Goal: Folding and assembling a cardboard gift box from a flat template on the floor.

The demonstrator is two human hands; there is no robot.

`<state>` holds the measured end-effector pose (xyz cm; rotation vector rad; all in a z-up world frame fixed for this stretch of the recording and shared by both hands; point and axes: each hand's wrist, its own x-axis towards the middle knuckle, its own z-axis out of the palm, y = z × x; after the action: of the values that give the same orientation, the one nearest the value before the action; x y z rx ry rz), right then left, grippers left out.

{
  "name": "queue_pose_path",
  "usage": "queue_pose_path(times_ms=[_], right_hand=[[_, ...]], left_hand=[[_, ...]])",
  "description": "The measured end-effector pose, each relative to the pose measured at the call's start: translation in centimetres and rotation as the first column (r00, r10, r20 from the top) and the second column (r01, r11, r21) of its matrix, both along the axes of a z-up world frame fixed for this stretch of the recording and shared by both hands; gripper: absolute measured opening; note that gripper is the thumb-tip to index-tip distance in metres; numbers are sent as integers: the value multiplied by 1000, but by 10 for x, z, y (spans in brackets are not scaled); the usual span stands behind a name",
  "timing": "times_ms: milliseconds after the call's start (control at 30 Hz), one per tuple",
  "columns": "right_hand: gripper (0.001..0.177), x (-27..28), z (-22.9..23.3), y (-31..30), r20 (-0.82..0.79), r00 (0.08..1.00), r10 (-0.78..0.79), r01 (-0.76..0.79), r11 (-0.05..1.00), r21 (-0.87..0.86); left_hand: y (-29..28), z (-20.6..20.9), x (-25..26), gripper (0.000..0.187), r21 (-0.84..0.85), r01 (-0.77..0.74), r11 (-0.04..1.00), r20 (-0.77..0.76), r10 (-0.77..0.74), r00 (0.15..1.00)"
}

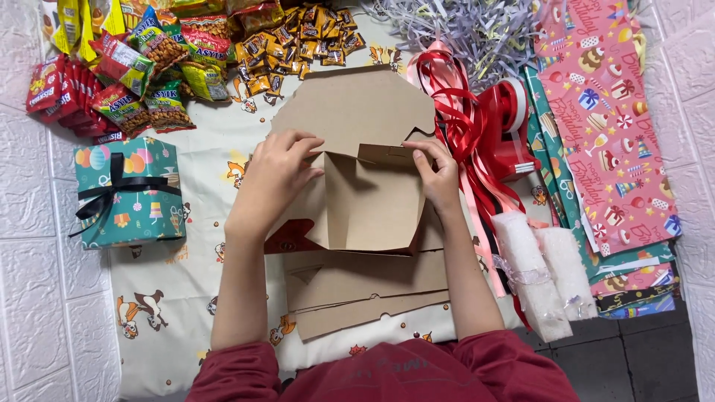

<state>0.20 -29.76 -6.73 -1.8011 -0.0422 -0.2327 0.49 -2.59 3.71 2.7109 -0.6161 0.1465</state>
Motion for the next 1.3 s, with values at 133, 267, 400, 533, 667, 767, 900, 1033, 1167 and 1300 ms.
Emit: queue_pose_path(times_ms=[133, 267, 400, 533, 667, 767, 900, 1033, 1167, 1300], right_hand=[[22, 12, -7, 6, 40, 998, 54, -57, 996, 68], [25, 13, -9, 7, 69, 995, 70, -78, 990, 118], [25, 12, -7, 7, 65, 995, 78, -86, 989, 119], [25, 12, -7, 9, 74, 993, 87, -94, 991, 96], [24, 11, -11, 8, 85, 993, 86, -93, 991, 91], [24, 10, -6, 8, 83, 993, 89, -95, 993, 74], [24, 10, -6, 7, 93, 991, 96, -102, 993, 60], [23, 8, -4, 7, 79, 991, 110, -115, 992, 50], [23, 8, -3, 8, 66, 991, 119, -123, 991, 57], [23, 9, -1, 5, 50, 991, 121, -123, 992, 35]], left_hand=[[-5, -21, 22, 36, 32, 107, 994, -166, -101, 981], [-7, -31, 29, 25, -32, 161, 987, -262, -163, 951], [-17, -47, 35, 16, -83, 200, 976, -112, -208, 972], [-26, -39, 35, 12, 25, 162, 986, -116, -158, 981], [-38, -43, 43, 12, 210, 181, 961, -82, -167, 983], [-49, -66, 50, 13, 257, 169, 951, -19, -170, 985], [-60, -76, 55, 10, 321, 148, 936, 43, -170, 984], [-69, -63, 54, 9, 348, 153, 925, 58, -184, 981], [-71, -58, 55, 7, 379, 149, 913, 95, -198, 976], [-72, -62, 57, 7, 389, 125, 913, 130, -189, 973]])
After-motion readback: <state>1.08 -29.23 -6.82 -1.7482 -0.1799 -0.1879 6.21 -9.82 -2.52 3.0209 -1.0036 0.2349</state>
